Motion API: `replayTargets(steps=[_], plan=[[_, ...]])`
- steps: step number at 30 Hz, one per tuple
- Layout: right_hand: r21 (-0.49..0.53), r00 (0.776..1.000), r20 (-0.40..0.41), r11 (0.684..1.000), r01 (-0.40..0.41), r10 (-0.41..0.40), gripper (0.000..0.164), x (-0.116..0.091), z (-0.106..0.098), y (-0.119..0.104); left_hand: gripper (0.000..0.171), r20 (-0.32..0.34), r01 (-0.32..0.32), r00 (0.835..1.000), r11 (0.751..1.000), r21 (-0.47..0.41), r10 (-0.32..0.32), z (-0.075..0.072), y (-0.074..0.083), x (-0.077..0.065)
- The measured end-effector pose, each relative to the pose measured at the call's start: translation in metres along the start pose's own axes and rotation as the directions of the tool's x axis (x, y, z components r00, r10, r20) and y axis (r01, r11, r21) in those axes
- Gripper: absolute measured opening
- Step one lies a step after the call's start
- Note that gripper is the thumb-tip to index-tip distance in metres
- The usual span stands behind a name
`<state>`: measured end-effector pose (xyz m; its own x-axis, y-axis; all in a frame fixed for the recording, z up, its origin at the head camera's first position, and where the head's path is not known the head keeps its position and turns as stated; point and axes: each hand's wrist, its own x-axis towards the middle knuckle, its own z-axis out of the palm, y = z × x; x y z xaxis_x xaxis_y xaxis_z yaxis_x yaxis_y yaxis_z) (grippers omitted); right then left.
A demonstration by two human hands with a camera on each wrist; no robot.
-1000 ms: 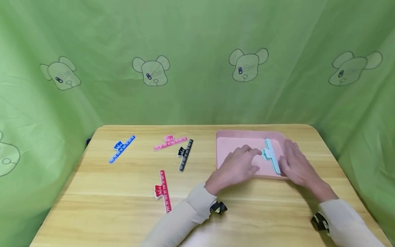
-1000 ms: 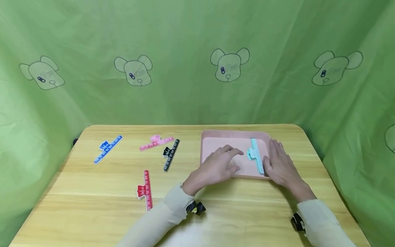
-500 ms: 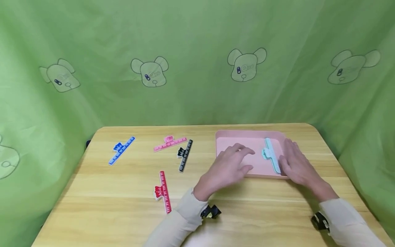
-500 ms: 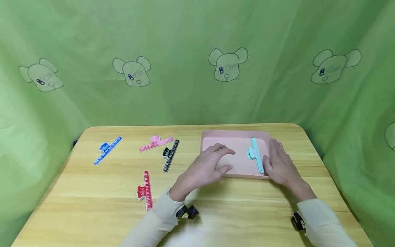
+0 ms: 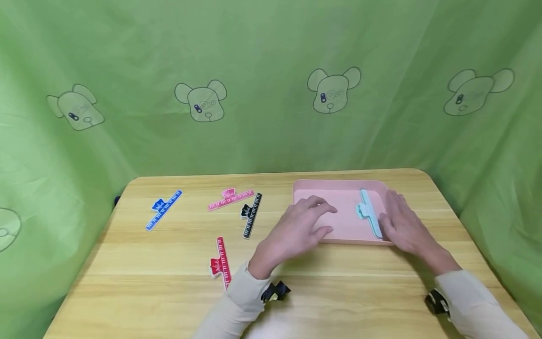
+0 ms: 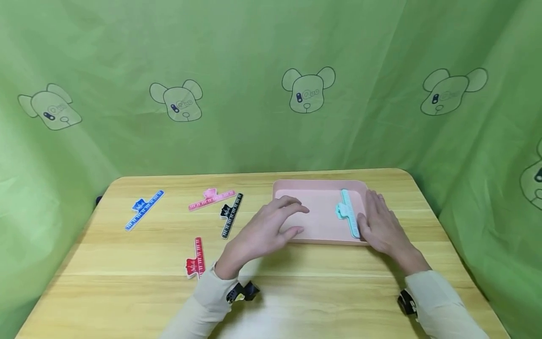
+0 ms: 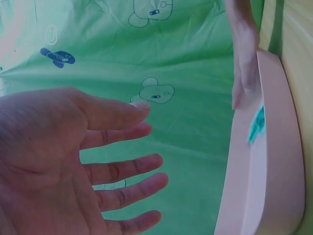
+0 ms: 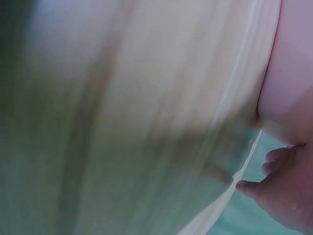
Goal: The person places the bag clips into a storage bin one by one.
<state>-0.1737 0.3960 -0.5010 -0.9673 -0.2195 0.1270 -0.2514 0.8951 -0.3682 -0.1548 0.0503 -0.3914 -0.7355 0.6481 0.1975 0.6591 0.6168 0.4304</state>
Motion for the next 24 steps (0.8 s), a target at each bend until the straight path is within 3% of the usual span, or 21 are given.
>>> replayTargets(steps=[7, 15, 24], plan=[[-0.057, 0.997, 0.019, 0.996, -0.070, 0.071, 0.073, 0.001, -0.001, -0.002, 0.034, -0.003, -0.002, 1.000, 1.000, 0.009, 0.002, -0.005, -0.022, -0.014], [-0.081, 0.998, 0.011, 0.995, -0.061, 0.063, 0.073, 0.002, -0.004, -0.003, 0.037, 0.011, 0.039, 0.999, 0.999, 0.030, -0.040, -0.010, -0.041, -0.029], [-0.065, 0.998, 0.018, 0.996, -0.058, 0.059, 0.073, 0.002, -0.003, -0.006, 0.036, -0.027, 0.028, 0.999, 0.999, 0.040, -0.027, -0.021, -0.057, -0.036]])
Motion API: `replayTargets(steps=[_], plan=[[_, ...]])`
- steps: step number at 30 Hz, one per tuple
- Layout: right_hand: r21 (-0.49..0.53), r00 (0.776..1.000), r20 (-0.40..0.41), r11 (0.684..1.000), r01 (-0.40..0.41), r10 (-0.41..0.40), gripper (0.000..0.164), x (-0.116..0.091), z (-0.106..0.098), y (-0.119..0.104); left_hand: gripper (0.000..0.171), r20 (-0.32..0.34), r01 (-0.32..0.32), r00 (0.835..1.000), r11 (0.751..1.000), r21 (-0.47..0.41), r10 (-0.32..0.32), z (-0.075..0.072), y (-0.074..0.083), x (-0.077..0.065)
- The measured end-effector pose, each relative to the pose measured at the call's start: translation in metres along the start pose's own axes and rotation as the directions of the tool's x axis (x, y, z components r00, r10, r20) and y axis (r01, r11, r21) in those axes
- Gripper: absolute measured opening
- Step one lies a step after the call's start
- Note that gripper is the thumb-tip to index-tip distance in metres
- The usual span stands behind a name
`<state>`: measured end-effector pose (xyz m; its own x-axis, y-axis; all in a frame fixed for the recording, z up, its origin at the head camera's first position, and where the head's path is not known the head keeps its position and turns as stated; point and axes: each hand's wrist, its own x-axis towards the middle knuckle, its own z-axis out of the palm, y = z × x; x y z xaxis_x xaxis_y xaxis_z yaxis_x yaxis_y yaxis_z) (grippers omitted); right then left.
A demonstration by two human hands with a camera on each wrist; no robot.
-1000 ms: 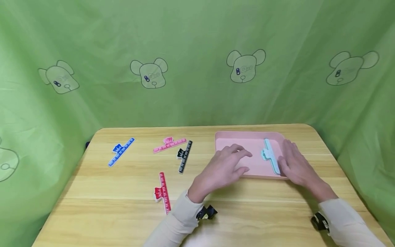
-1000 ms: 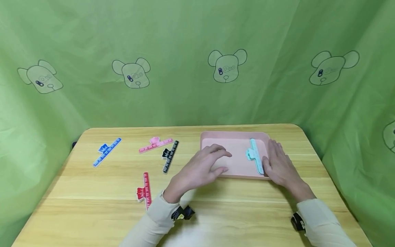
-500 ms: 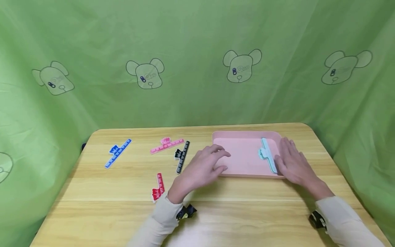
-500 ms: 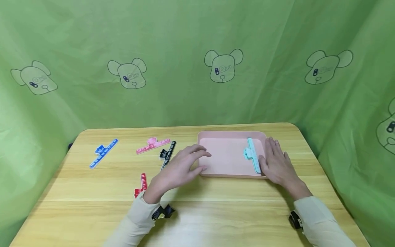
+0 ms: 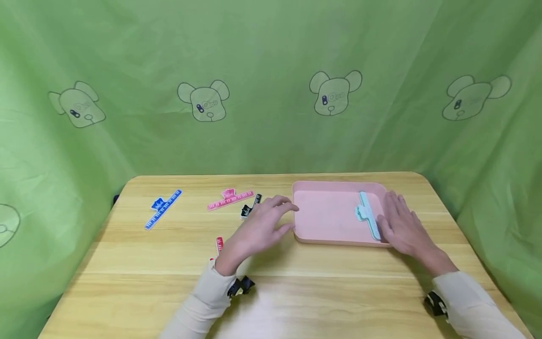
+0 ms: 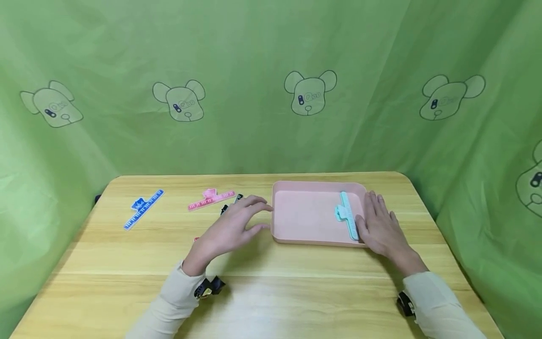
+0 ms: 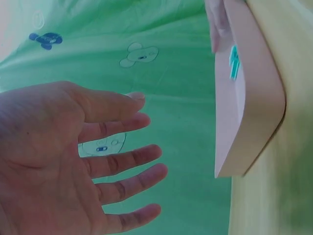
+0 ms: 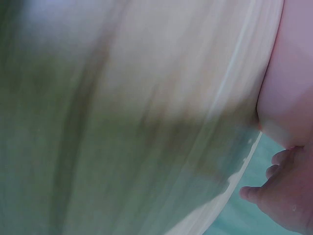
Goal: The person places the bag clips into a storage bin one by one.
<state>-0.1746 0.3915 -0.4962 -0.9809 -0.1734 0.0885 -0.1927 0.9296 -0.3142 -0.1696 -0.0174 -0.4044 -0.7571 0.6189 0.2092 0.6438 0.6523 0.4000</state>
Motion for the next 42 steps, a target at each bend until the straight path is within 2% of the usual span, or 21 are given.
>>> replayTargets(steps=[6, 14, 21, 27, 33, 42], plan=[[0.007, 1.000, 0.003, 1.000, -0.002, 0.002, 0.072, -0.002, 0.003, 0.002, 0.035, 0.004, 0.008, 1.000, 1.000, -0.026, -0.008, -0.010, -0.013, -0.004], [0.006, 1.000, 0.007, 1.000, -0.005, 0.005, 0.072, -0.001, -0.001, 0.001, 0.036, -0.016, 0.027, 0.999, 1.000, -0.014, -0.028, -0.020, -0.027, -0.007], [0.029, 1.000, 0.020, 1.000, 0.011, -0.011, 0.072, 0.000, 0.000, -0.001, 0.034, -0.080, 0.026, 0.996, 0.998, -0.064, -0.031, -0.028, -0.042, -0.015], [0.040, 1.000, 0.025, 0.999, 0.018, -0.019, 0.071, -0.002, -0.001, -0.001, 0.033, -0.102, 0.020, 0.994, 0.993, -0.116, -0.032, -0.036, -0.054, -0.023], [0.046, 0.999, -0.013, 0.998, 0.048, -0.047, 0.069, -0.005, 0.000, 0.002, 0.033, -0.108, 0.011, 0.994, 0.993, -0.114, -0.023, -0.039, -0.059, -0.025], [0.082, 0.998, -0.011, 0.995, 0.054, -0.054, 0.074, -0.004, -0.002, 0.001, 0.035, -0.132, 0.026, 0.990, 0.988, -0.152, -0.047, -0.045, -0.068, -0.031]])
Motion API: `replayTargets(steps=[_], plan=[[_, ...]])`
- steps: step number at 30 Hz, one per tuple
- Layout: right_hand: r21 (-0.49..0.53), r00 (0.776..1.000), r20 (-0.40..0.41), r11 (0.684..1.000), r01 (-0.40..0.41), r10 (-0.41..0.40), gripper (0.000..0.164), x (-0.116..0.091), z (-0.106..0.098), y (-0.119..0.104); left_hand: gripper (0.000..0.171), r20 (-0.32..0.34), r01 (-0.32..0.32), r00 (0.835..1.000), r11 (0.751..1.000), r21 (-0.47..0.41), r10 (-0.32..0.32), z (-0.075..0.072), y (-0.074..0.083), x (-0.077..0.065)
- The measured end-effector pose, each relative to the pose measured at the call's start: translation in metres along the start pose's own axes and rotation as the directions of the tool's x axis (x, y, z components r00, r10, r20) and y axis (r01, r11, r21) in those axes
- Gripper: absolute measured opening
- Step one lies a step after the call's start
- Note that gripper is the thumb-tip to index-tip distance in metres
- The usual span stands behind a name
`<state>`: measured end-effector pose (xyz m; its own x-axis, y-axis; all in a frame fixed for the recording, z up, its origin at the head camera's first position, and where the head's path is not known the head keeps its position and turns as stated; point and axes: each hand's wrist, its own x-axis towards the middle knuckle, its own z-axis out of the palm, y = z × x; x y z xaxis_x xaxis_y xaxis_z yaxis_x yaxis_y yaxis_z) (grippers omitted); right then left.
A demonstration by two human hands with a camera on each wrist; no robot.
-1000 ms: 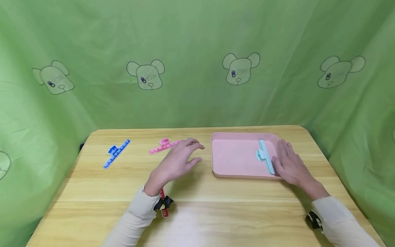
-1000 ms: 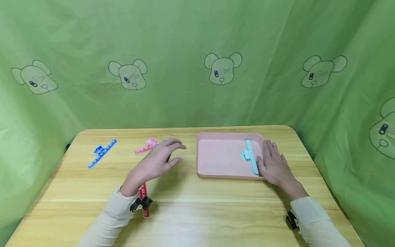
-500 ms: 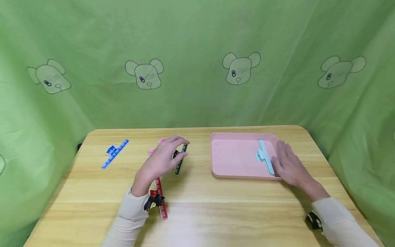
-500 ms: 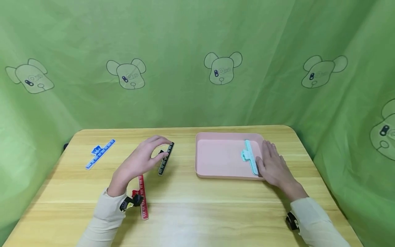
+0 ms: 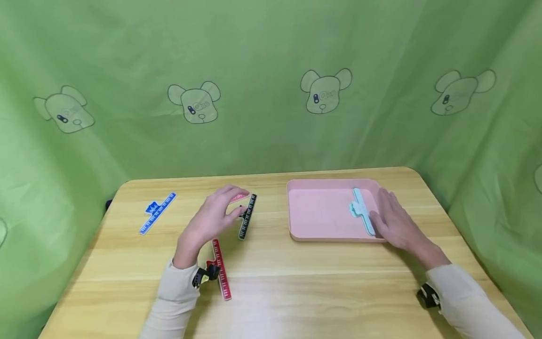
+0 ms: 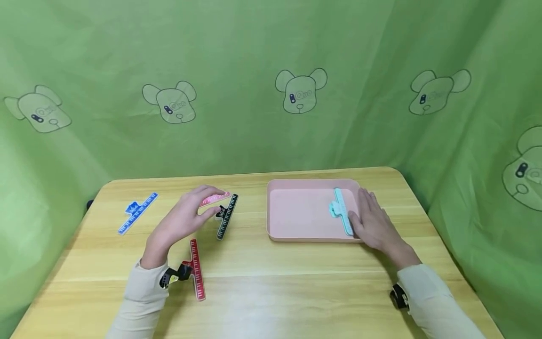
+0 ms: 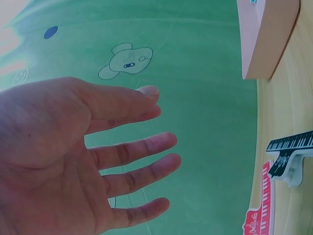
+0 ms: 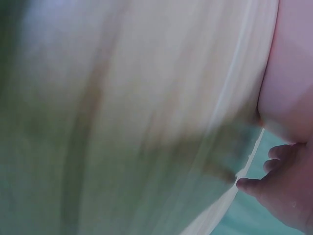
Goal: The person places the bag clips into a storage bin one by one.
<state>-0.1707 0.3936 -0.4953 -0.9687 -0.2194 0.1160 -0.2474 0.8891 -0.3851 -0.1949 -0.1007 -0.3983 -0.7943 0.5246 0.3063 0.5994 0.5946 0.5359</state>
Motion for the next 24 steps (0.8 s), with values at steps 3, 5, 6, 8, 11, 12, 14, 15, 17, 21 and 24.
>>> replayTargets(steps=[3, 5, 6, 8, 11, 12, 14, 15, 17, 21, 24], plan=[[0.024, 1.000, 0.007, 1.000, 0.000, 0.000, 0.075, 0.000, 0.001, -0.001, 0.036, -0.002, 0.010, 1.000, 1.000, -0.010, -0.010, -0.003, -0.002, -0.001], [0.041, 1.000, 0.010, 0.999, -0.003, 0.003, 0.074, 0.000, 0.002, -0.001, 0.038, 0.001, 0.021, 1.000, 1.000, -0.019, -0.021, -0.004, -0.003, -0.002], [0.045, 1.000, 0.014, 0.999, -0.007, 0.006, 0.074, 0.000, 0.002, -0.001, 0.038, 0.002, 0.023, 1.000, 0.999, -0.025, -0.023, -0.005, -0.003, -0.002], [0.051, 1.000, 0.021, 0.999, -0.015, 0.014, 0.075, 0.001, 0.001, -0.001, 0.040, 0.004, 0.028, 1.000, 0.999, -0.033, -0.028, -0.006, -0.003, -0.002], [0.058, 0.999, 0.033, 0.998, -0.037, 0.035, 0.076, 0.000, -0.002, -0.002, 0.040, 0.006, 0.038, 0.999, 0.998, -0.043, -0.038, -0.006, -0.003, -0.001], [0.062, 0.999, 0.037, 0.997, -0.042, 0.040, 0.076, 0.000, -0.002, -0.003, 0.041, 0.005, 0.042, 0.999, 0.998, -0.045, -0.042, -0.006, -0.003, -0.001], [0.072, 0.998, 0.046, 0.996, -0.052, 0.048, 0.077, 0.000, -0.003, -0.005, 0.041, 0.005, 0.052, 0.999, 0.998, -0.044, -0.051, -0.007, -0.003, -0.002], [0.074, 0.997, 0.050, 0.996, -0.054, 0.051, 0.077, 0.000, -0.003, -0.006, 0.040, 0.006, 0.054, 0.999, 0.998, -0.045, -0.053, -0.007, -0.003, -0.002], [0.076, 0.997, 0.053, 0.996, -0.053, 0.049, 0.077, 0.000, -0.002, -0.008, 0.040, 0.005, 0.052, 0.999, 0.998, -0.043, -0.052, -0.007, -0.004, -0.002], [0.067, 0.996, 0.068, 0.996, -0.055, 0.051, 0.077, 0.000, -0.001, -0.011, 0.040, -0.007, 0.045, 0.999, 0.998, -0.040, -0.045, -0.009, -0.006, -0.003], [0.058, 0.995, 0.081, 0.996, -0.064, 0.059, 0.077, -0.001, 0.000, -0.012, 0.040, -0.011, 0.046, 0.999, 0.998, -0.033, -0.047, -0.008, -0.007, -0.002]])
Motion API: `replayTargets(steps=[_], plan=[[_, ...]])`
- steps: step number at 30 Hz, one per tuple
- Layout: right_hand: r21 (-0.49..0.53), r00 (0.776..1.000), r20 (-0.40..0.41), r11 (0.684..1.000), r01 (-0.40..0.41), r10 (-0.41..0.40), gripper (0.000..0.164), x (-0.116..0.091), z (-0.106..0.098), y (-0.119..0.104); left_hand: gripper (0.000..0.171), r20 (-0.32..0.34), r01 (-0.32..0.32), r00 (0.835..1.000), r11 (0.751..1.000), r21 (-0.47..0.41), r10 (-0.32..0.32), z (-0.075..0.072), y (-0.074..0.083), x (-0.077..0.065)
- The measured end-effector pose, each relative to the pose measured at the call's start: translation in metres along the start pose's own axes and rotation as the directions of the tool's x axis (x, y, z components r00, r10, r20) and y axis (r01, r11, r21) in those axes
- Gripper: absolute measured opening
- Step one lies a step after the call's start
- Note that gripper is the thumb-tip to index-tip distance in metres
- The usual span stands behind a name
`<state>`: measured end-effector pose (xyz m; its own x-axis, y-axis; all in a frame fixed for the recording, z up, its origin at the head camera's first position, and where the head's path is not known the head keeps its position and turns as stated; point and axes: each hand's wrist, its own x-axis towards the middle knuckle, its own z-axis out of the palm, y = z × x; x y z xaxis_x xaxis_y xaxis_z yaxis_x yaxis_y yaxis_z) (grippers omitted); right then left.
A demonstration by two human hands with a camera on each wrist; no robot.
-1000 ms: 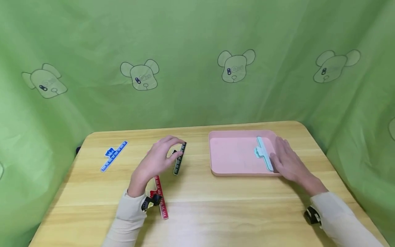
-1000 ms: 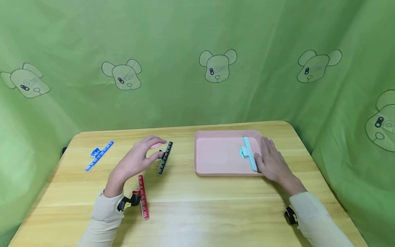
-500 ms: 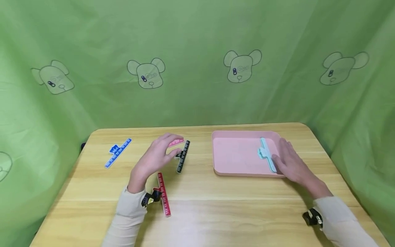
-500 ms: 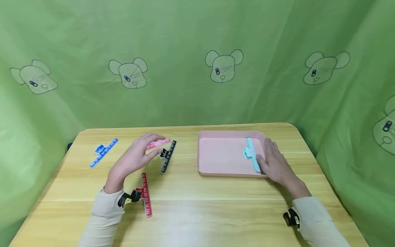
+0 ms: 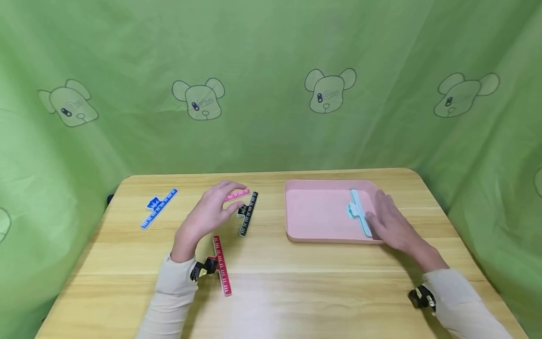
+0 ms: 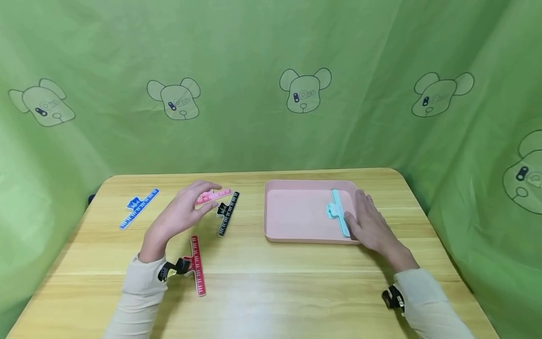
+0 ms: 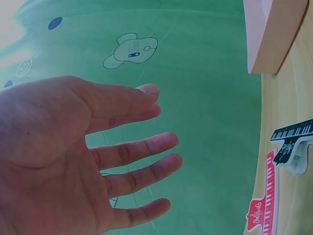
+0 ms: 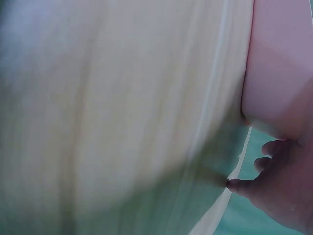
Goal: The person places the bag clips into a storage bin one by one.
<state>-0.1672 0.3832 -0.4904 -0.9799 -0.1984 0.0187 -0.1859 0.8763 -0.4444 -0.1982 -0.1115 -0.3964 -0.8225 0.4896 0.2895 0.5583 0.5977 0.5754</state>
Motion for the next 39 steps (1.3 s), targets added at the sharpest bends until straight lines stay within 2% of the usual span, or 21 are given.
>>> replayTargets(steps=[9, 15, 19, 25, 30, 39], plan=[[0.006, 1.000, 0.001, 1.000, 0.012, -0.012, 0.076, 0.002, -0.001, 0.001, 0.039, 0.044, 0.071, 0.996, 0.997, 0.029, -0.072, 0.004, -0.012, 0.001], [0.012, 0.999, -0.018, 1.000, 0.028, -0.028, 0.075, 0.003, -0.003, 0.006, 0.038, 0.075, 0.093, 0.993, 0.996, 0.014, -0.093, 0.009, -0.017, 0.003], [-0.013, 0.998, -0.045, 0.999, 0.033, -0.034, 0.074, 0.007, -0.005, 0.007, 0.039, 0.118, 0.132, 0.984, 0.991, 0.012, -0.133, 0.011, -0.022, 0.003], [-0.071, 0.998, -0.068, 0.997, -0.007, 0.002, 0.072, 0.009, -0.007, 0.006, 0.043, 0.192, 0.183, 0.964, 0.983, 0.031, -0.186, 0.014, -0.027, 0.002], [-0.109, 0.999, -0.045, 0.994, -0.018, 0.013, 0.073, 0.008, -0.007, 0.005, 0.045, 0.218, 0.207, 0.953, 0.978, 0.033, -0.209, 0.015, -0.028, 0.003], [-0.137, 0.999, -0.021, 0.990, -0.027, 0.024, 0.076, 0.008, -0.005, 0.003, 0.044, 0.222, 0.202, 0.952, 0.978, 0.058, -0.210, 0.019, -0.033, 0.003]])
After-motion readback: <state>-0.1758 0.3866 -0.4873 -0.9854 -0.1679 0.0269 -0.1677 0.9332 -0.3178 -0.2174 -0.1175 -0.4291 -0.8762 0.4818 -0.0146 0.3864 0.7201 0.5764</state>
